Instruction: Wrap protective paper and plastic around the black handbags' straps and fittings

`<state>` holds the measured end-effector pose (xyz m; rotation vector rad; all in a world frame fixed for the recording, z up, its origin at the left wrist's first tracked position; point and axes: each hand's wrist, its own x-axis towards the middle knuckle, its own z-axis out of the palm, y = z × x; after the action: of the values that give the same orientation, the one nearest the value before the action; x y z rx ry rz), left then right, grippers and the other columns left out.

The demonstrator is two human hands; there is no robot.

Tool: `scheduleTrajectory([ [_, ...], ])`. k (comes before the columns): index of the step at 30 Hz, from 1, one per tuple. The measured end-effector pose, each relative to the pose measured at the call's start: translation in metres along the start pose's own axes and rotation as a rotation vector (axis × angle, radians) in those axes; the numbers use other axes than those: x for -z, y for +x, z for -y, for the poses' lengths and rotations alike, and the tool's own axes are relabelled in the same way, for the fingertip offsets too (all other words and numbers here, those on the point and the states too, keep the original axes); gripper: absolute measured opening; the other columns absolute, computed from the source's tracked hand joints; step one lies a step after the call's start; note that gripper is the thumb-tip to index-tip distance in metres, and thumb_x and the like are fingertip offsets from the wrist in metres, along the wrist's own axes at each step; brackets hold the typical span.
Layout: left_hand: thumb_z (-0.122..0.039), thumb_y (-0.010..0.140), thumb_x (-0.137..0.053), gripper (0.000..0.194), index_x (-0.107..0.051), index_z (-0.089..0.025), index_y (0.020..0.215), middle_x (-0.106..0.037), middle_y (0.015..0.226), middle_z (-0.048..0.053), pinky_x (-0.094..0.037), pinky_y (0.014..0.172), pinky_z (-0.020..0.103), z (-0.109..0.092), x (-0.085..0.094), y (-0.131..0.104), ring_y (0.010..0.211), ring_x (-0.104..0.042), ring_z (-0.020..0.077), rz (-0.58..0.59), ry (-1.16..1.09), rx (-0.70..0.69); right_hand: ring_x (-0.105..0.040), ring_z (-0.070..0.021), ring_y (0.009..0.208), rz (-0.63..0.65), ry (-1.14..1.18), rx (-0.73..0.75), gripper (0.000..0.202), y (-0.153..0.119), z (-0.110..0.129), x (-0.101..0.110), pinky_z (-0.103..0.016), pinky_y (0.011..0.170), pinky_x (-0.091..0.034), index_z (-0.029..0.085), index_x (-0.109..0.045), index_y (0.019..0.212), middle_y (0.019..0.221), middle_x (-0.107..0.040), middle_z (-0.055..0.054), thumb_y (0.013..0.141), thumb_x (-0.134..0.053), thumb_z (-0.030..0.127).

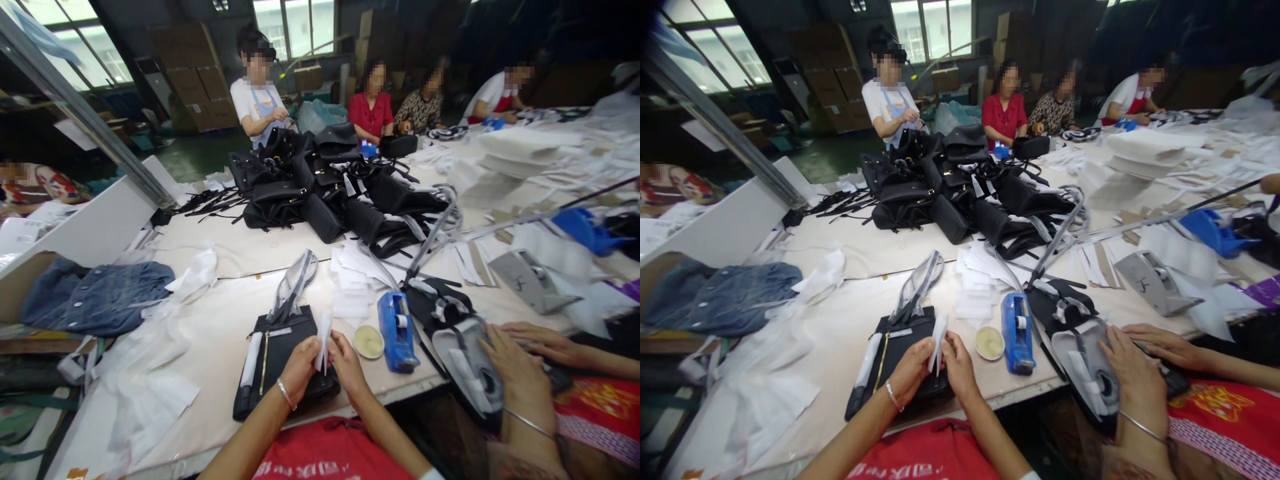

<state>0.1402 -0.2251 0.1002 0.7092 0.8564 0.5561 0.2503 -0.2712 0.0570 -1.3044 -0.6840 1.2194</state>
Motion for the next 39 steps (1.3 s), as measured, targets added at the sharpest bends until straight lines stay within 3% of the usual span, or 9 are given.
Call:
scheduleTrajectory([
  [7,-0.043,0.074,-0.064,0.034,-0.067,-0.012,0.087,-0.066,0.074,0.004,-0.039,0.056,0.021,-0.001,0.000,-0.001,0.060,-0.053,0.0104,-0.077,0.044,-0.003,-0.060,-0.0189,0.085,-0.127,-0.093,0.064,0.028,0.000,-0.006,-0.019,-0.030,0.077,-0.048,0.020,-0.055,0.104,0.099,-0.065,-0.006,0.085,-0.048,0.038],
  [14,-0.036,0.065,-0.072,0.026,-0.067,-0.012,0.074,-0.064,0.062,0.002,-0.038,0.053,0.021,-0.004,-0.001,0.007,0.053,-0.053,0.0102,-0.183,0.006,0.049,-0.059,-0.0203,0.096,-0.245,-0.542,0.239,0.027,-0.004,-0.010,-0.029,-0.035,0.085,-0.047,0.019,-0.049,0.113,0.104,-0.061,-0.008,0.088,-0.038,0.025],
  [18,-0.031,0.060,-0.075,0.023,-0.065,-0.012,0.068,-0.060,0.055,-0.001,-0.037,0.049,0.020,0.002,0.000,0.015,0.049,-0.051,0.0090,-0.226,-0.041,0.049,-0.049,-0.0228,0.116,-0.216,-0.763,0.399,0.042,-0.012,-0.021,-0.028,-0.040,0.095,-0.044,0.015,-0.038,0.130,0.122,-0.053,-0.015,0.089,-0.030,0.015],
  [22,-0.037,0.059,-0.076,0.031,-0.066,-0.011,0.071,-0.063,0.058,0.003,-0.040,0.050,0.022,0.013,0.007,0.021,0.050,-0.054,0.0107,-0.187,-0.022,0.045,-0.036,-0.0260,0.129,-0.047,-0.905,0.527,0.063,-0.025,-0.027,-0.008,-0.045,0.099,-0.041,0.017,-0.018,0.143,0.140,-0.036,-0.015,0.083,-0.035,0.009],
  [26,-0.043,0.062,-0.073,0.035,-0.063,-0.011,0.071,-0.062,0.057,0.003,-0.039,0.047,0.021,0.018,0.012,0.023,0.048,-0.052,0.0099,-0.172,0.095,0.004,-0.053,-0.0223,0.111,0.158,-0.787,0.397,0.071,-0.039,-0.005,0.025,-0.037,0.091,-0.047,0.025,-0.021,0.143,0.130,-0.049,-0.010,0.080,-0.050,0.016],
  [29,-0.044,0.065,-0.071,0.035,-0.061,-0.012,0.073,-0.061,0.059,0.002,-0.038,0.046,0.020,0.019,0.010,0.022,0.047,-0.052,0.0090,-0.199,0.193,-0.016,-0.062,-0.0176,0.086,-0.023,-0.573,0.170,0.050,-0.037,0.012,0.038,-0.032,0.077,-0.052,0.024,-0.041,0.132,0.106,-0.062,-0.007,0.083,-0.050,0.025],
  [31,-0.045,0.066,-0.069,0.034,-0.060,-0.013,0.073,-0.061,0.059,0.001,-0.037,0.046,0.019,0.022,0.007,0.023,0.047,-0.052,0.0089,-0.207,0.258,-0.024,-0.063,-0.0175,0.081,-0.137,-0.437,0.079,0.038,-0.028,0.018,0.035,-0.031,0.073,-0.051,0.021,-0.051,0.121,0.096,-0.065,-0.006,0.084,-0.049,0.033],
  [34,-0.044,0.066,-0.068,0.033,-0.060,-0.014,0.075,-0.062,0.062,0.001,-0.039,0.048,0.020,0.027,0.002,0.025,0.050,-0.053,0.0100,-0.177,0.345,-0.073,-0.063,-0.0179,0.078,-0.162,-0.337,0.049,0.028,-0.011,0.019,0.019,-0.030,0.070,-0.051,0.020,-0.059,0.101,0.087,-0.067,-0.004,0.082,-0.052,0.040],
  [39,-0.042,0.069,-0.064,0.028,-0.060,-0.015,0.073,-0.062,0.065,0.000,-0.041,0.056,0.022,0.028,-0.003,0.027,0.061,-0.055,0.0134,-0.249,0.552,-0.267,-0.062,-0.0162,0.071,-0.288,-0.367,0.071,0.021,0.001,0.014,-0.003,-0.025,0.060,-0.048,0.021,-0.057,0.083,0.078,-0.065,-0.001,0.079,-0.055,0.041],
])
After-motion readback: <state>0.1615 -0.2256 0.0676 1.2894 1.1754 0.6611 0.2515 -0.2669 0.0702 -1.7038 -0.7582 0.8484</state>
